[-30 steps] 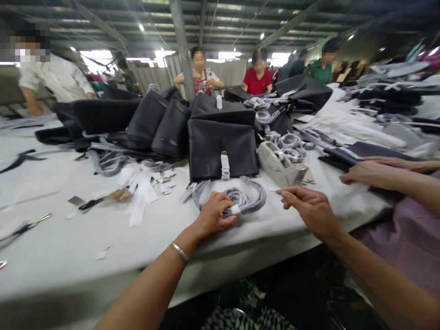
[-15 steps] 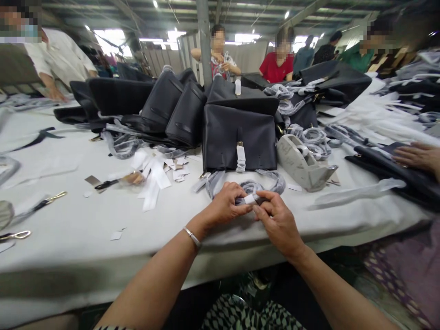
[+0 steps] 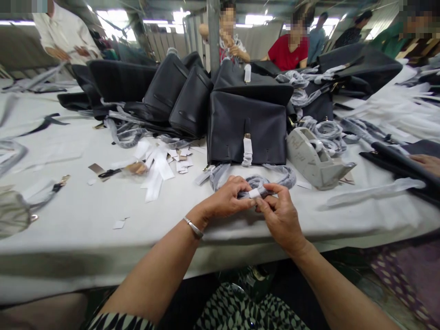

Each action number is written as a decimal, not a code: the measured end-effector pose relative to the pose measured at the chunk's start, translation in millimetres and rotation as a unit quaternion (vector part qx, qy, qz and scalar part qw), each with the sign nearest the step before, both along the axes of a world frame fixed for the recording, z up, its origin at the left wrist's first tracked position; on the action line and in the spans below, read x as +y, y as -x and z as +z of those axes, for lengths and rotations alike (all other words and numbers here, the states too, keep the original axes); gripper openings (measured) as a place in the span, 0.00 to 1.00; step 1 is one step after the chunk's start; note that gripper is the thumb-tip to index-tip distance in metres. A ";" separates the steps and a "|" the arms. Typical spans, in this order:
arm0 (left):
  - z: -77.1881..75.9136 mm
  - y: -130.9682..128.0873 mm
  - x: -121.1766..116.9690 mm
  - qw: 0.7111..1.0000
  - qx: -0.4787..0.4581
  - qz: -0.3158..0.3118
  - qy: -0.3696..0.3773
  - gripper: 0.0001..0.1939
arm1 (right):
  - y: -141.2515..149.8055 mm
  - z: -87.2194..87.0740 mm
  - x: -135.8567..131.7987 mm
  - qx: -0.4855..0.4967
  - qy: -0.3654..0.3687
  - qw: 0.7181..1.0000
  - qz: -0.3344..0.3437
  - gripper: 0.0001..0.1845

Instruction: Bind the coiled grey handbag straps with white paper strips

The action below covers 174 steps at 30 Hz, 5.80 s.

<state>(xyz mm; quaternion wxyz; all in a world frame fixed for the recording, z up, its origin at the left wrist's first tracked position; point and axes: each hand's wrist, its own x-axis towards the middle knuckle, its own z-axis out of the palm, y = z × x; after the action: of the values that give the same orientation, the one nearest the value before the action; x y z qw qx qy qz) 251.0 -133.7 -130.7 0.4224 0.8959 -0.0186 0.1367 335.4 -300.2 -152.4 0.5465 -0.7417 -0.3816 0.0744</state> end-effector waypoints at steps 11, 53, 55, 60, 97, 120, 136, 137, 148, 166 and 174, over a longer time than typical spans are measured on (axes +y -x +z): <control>-0.8 -0.7 1.1 0.999 0.001 0.004 0.048 0.18 | 6.7 -9.7 -8.6 0.008 -0.071 0.997 0.026 0.28; 2.2 8.7 6.3 0.924 0.066 0.014 0.376 0.21 | -8.9 31.3 -10.7 0.386 -0.011 0.915 0.119 0.23; 2.0 8.7 5.9 0.924 0.067 0.011 0.377 0.21 | -6.8 32.1 -8.2 0.349 -0.005 0.931 0.112 0.21; -1.9 8.1 6.9 0.927 0.070 0.017 0.369 0.20 | -4.3 27.4 -3.7 0.324 0.024 0.943 0.065 0.19; -7.2 2.1 8.1 0.982 -0.013 0.019 0.190 0.27 | -3.9 -8.3 28.6 0.043 -0.065 0.997 -0.001 0.15; -10.1 2.5 4.9 0.938 0.042 0.059 0.338 0.25 | -8.6 10.5 18.5 0.314 -0.069 0.944 0.081 0.14; -24.4 -6.7 0.3 0.961 -0.027 0.093 0.258 0.32 | -3.3 28.4 17.3 0.427 -0.132 0.882 0.146 0.22; -24.6 -5.7 -0.5 0.963 -0.015 0.104 0.248 0.34 | -3.8 26.6 16.8 0.431 -0.133 0.881 0.142 0.22; -15.9 -9.5 -5.6 0.965 -0.037 0.044 0.257 0.27 | -10.2 20.3 18.1 0.427 -0.153 0.882 0.132 0.19; -13.8 -3.7 -29.6 0.979 -0.086 0.149 0.108 0.23 | -23.5 11.9 5.7 0.469 -0.183 0.840 0.201 0.24; -11.9 -8.0 -29.9 0.977 -0.098 0.124 0.143 0.15 | -26.6 14.5 6.1 0.489 -0.202 0.825 0.200 0.23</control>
<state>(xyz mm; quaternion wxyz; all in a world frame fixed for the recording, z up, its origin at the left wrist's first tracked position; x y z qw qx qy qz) 259.0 -163.5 -142.6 0.5218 0.8039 0.0715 0.2764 362.0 -294.1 -137.9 0.7725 -0.3885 -0.2112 0.4557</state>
